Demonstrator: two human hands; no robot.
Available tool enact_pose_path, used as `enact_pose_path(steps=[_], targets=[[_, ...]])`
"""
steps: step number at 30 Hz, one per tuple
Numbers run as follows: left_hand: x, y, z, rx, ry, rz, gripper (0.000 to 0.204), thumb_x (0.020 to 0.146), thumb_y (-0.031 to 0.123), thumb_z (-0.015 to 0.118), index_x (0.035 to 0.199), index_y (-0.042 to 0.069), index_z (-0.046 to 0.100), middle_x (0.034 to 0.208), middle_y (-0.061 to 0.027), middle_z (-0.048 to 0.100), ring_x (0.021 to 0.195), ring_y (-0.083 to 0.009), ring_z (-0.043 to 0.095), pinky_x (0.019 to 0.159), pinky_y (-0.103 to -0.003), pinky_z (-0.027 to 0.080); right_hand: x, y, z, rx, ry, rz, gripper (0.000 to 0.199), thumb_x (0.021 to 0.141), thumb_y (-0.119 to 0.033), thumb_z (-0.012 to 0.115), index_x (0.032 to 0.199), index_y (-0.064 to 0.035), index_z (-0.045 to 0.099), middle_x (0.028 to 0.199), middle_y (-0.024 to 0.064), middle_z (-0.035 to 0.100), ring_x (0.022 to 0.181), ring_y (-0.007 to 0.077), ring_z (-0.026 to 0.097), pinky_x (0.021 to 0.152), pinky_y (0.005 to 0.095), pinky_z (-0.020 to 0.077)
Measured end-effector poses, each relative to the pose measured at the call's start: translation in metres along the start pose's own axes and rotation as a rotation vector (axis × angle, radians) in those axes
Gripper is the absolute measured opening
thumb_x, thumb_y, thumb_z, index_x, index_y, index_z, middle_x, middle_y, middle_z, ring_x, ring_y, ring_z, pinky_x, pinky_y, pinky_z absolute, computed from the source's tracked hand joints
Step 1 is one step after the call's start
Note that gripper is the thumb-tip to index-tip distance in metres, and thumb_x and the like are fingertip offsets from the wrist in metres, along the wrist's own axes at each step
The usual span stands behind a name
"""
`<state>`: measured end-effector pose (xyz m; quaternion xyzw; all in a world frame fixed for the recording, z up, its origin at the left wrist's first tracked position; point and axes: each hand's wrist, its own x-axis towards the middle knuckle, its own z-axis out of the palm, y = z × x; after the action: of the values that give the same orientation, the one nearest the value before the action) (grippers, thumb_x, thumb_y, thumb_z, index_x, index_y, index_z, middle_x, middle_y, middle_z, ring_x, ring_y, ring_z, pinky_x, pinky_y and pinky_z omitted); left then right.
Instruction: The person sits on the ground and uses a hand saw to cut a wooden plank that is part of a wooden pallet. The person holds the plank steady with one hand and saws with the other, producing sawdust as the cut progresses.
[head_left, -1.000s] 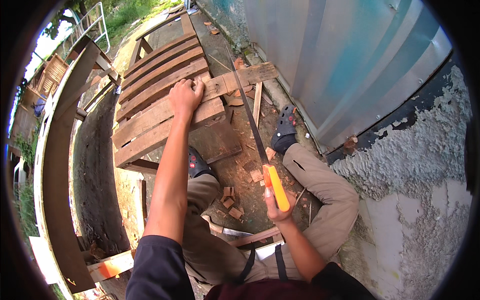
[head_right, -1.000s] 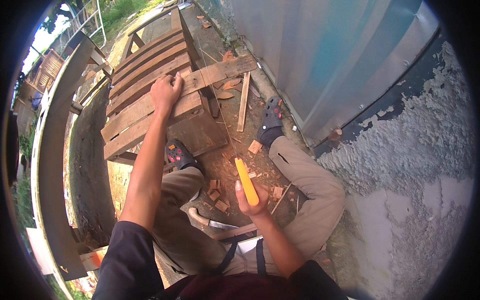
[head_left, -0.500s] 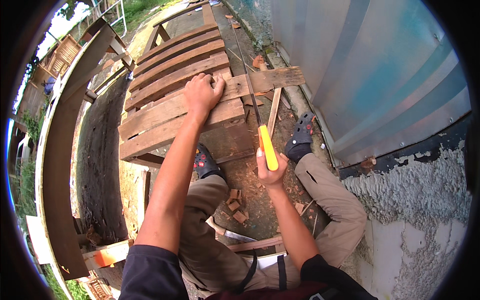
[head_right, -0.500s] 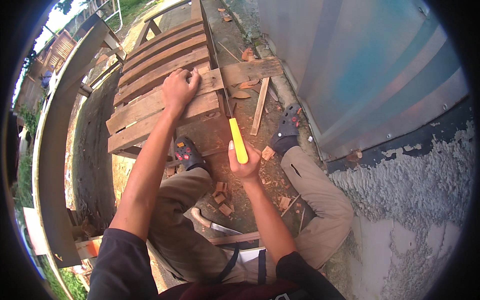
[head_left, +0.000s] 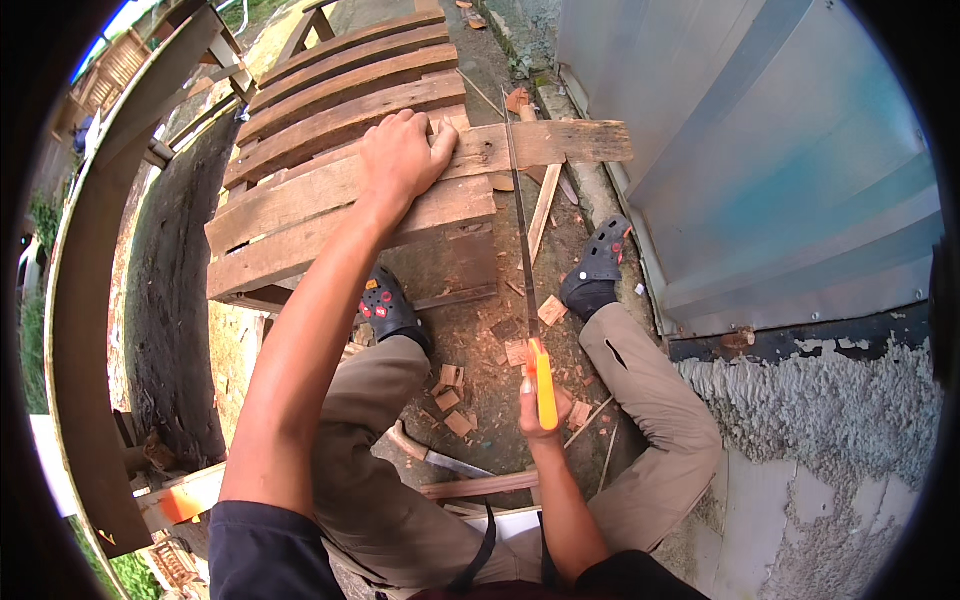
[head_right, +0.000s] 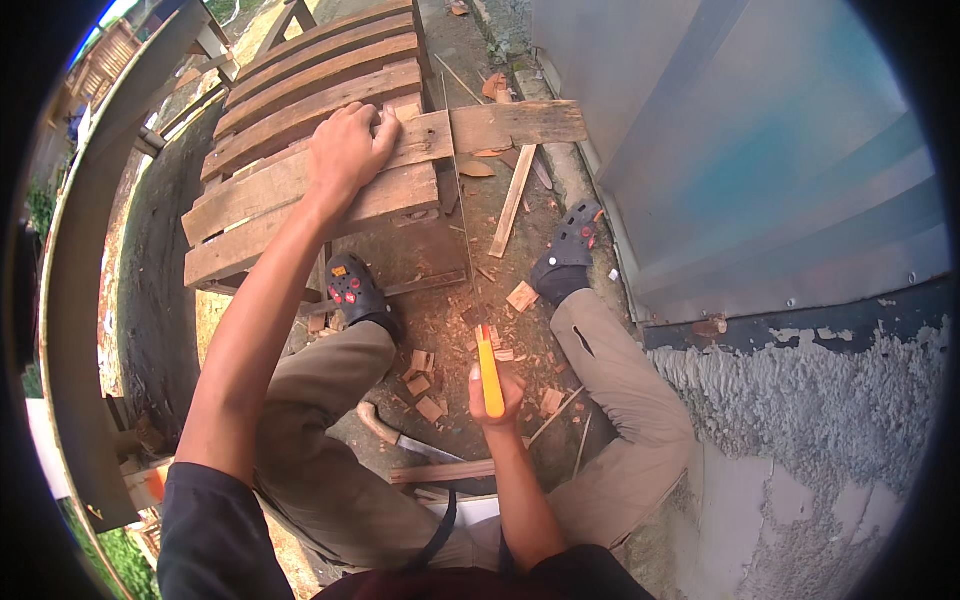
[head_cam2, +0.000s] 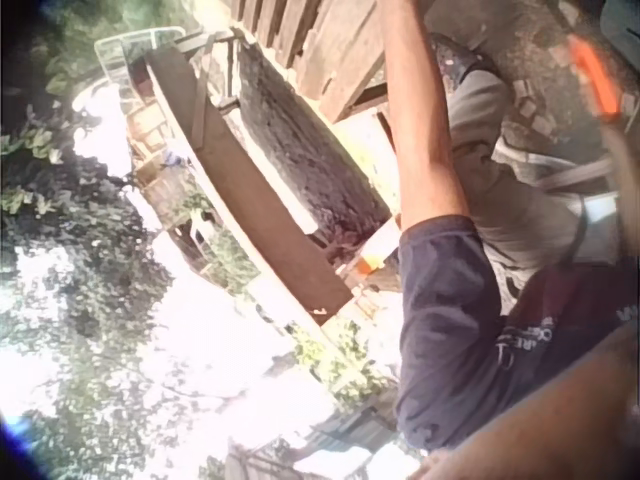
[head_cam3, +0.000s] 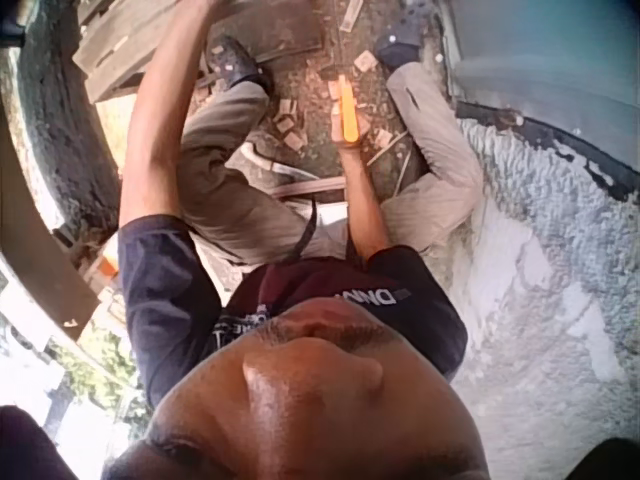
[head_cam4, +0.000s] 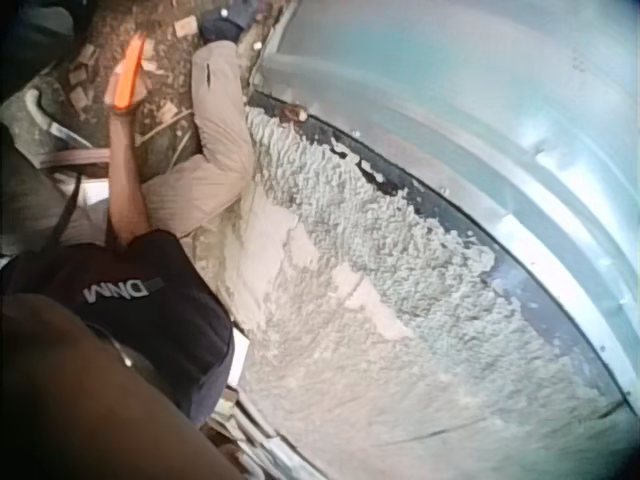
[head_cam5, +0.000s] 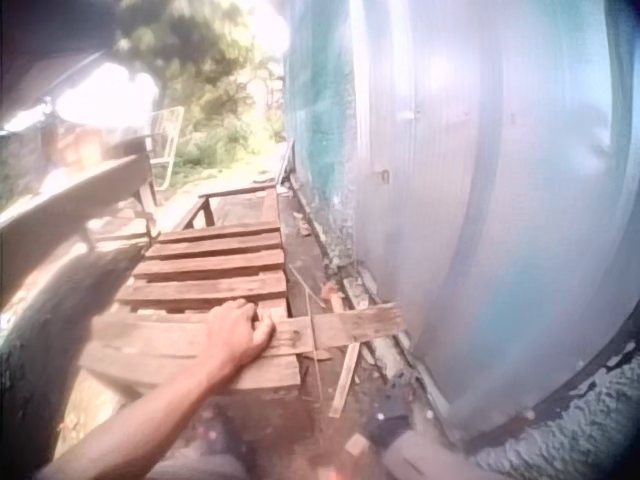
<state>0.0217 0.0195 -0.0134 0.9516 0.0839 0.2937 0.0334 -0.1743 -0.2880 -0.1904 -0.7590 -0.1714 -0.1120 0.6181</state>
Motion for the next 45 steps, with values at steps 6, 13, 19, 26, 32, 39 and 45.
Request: enact_pose_path(steps=[6, 13, 19, 26, 32, 39, 45], targets=[[-0.003, 0.005, 0.007, -0.009, 0.056, 0.018, 0.037, 0.093, 0.032, 0.055, 0.077, 0.001, 0.068, 0.082, -0.0175, 0.067, 0.084, -0.0362, 0.066, 0.076, -0.048, 0.050, 0.002, 0.002, 0.000, 0.019, 0.045, -0.065, 0.014, 0.088, -0.005, 0.063, 0.090, 0.0085, 0.066, 0.067, 0.0159, 0.061, 0.053, 0.0283, 0.064, 0.050, 0.0377, 0.0472], [-0.003, -0.002, 0.011, 0.033, 0.109, 0.016, 0.034, 0.090, 0.031, 0.056, 0.078, 0.002, 0.071, 0.085, -0.0160, 0.070, 0.087, -0.0335, 0.068, 0.080, -0.047, 0.050, 0.143, -0.040, 0.044, 0.063, 0.074, -0.170, 0.013, 0.091, -0.006, 0.067, 0.081, 0.0030, 0.064, 0.057, 0.0111, 0.056, 0.047, 0.0243, 0.060, 0.047, 0.0359, 0.0441], [-0.001, 0.001, 0.005, 0.013, 0.032, 0.024, 0.035, 0.093, 0.029, 0.051, 0.082, 0.000, 0.068, 0.086, -0.0201, 0.069, 0.087, -0.0387, 0.067, 0.081, -0.051, 0.051, 0.143, -0.045, 0.048, 0.120, 0.057, -0.092, 0.013, 0.092, -0.006, 0.068, 0.084, 0.0024, 0.064, 0.061, 0.0136, 0.058, 0.051, 0.0278, 0.063, 0.049, 0.0369, 0.0459], [0.003, -0.002, 0.006, 0.033, -0.007, 0.009, 0.038, 0.091, 0.034, 0.053, 0.080, 0.002, 0.071, 0.088, -0.0172, 0.071, 0.089, -0.0351, 0.069, 0.080, -0.051, 0.052, 0.136, -0.043, 0.057, 0.162, 0.085, -0.086, 0.013, 0.093, -0.007, 0.067, 0.084, 0.0024, 0.063, 0.063, 0.0143, 0.058, 0.053, 0.0292, 0.062, 0.051, 0.0382, 0.0457], [0.001, -0.002, 0.006, 0.026, -0.014, 0.020, 0.035, 0.089, 0.032, 0.055, 0.077, 0.002, 0.069, 0.085, -0.0164, 0.070, 0.088, -0.0345, 0.068, 0.078, -0.049, 0.052, 0.069, 0.013, 0.041, 0.070, 0.039, -0.211, 0.012, 0.090, -0.004, 0.064, 0.094, 0.0069, 0.065, 0.070, 0.0168, 0.061, 0.058, 0.0328, 0.064, 0.055, 0.0401, 0.0503], [-0.005, -0.002, 0.006, 0.024, 0.058, 0.028, 0.033, 0.091, 0.030, 0.053, 0.081, 0.002, 0.068, 0.085, -0.0155, 0.067, 0.088, -0.0350, 0.064, 0.080, -0.047, 0.049, 0.016, 0.015, 0.014, 0.044, -0.016, -0.153, 0.018, 0.089, -0.009, 0.061, 0.093, 0.0083, 0.065, 0.070, 0.0186, 0.062, 0.057, 0.0336, 0.065, 0.054, 0.0403, 0.0506], [-0.002, -0.004, 0.010, 0.024, 0.050, 0.003, 0.035, 0.090, 0.034, 0.054, 0.078, 0.004, 0.068, 0.085, -0.0129, 0.069, 0.091, -0.0326, 0.066, 0.080, -0.048, 0.050, 0.017, -0.071, -0.028, -0.048, -0.088, 0.004, 0.013, 0.090, -0.007, 0.065, 0.080, 0.0012, 0.062, 0.059, 0.0122, 0.056, 0.048, 0.0289, 0.060, 0.046, 0.0390, 0.0437]])
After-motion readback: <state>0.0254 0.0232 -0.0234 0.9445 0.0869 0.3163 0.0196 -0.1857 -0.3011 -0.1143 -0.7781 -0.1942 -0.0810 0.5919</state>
